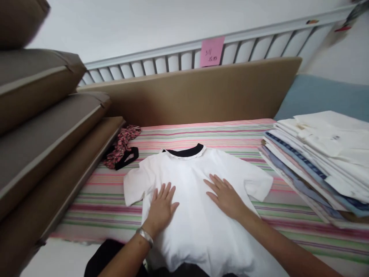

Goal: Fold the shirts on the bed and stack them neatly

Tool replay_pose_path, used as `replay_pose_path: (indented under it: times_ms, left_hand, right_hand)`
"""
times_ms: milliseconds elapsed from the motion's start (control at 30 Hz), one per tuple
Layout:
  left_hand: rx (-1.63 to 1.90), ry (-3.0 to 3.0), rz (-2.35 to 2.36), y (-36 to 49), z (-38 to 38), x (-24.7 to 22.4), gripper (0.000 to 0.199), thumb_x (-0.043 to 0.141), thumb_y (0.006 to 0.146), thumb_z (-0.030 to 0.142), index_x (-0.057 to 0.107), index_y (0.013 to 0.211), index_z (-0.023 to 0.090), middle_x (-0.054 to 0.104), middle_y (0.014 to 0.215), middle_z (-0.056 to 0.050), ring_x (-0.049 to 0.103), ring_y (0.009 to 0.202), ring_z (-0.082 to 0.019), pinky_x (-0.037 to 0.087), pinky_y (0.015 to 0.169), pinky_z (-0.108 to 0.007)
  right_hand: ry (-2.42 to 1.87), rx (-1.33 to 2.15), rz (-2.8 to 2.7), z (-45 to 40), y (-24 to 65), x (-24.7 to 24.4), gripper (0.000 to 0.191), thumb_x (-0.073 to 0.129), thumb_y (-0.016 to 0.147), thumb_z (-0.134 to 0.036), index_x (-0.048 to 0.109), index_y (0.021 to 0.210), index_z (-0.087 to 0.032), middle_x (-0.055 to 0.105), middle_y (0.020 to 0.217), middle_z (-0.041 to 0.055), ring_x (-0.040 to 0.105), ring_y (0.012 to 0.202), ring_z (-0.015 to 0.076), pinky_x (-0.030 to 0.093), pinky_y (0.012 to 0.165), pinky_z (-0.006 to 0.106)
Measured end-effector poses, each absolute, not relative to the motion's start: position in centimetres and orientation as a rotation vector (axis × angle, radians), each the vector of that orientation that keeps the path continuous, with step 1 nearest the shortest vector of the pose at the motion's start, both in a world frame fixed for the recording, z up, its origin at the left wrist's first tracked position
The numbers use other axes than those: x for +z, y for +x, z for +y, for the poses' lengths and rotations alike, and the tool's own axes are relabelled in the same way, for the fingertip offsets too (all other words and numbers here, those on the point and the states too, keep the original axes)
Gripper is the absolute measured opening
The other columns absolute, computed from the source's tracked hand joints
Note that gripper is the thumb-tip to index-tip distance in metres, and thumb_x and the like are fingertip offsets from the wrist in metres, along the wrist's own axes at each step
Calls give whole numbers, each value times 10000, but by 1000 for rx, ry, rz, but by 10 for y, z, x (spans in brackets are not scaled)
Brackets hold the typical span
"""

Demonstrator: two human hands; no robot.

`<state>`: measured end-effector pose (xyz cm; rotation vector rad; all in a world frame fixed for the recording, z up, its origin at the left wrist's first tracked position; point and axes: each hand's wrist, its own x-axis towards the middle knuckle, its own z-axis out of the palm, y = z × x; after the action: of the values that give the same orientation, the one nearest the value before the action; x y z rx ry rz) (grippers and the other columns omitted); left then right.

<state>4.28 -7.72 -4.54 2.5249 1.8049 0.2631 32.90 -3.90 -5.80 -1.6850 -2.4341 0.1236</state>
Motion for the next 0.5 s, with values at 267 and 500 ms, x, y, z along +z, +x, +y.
replay_pose_path:
  times_ms: [267,500]
  left_hand:
    - [946,1605,2411,-75,-119,-40,452,352,854,378,540,1174,120,593,1218,-140,534,1131,-219,393,992,-354]
    - [779,1359,2392,-90,-85,-28,313,525,732,422,662,810,152,720,787,-92,652,710,-223,473,622,-286]
  right_hand:
    - [-1760,-101,-2276,-81,346,-53,507,307,897,-490,454,1328,-268,310,1473,51,239,1364,264,222,1087,492]
    - [-1895,-120,-2222,-91,350,-76,482,322,903,-445,469,1320,-252,388,1429,77,299,1338,268,229,1079,493]
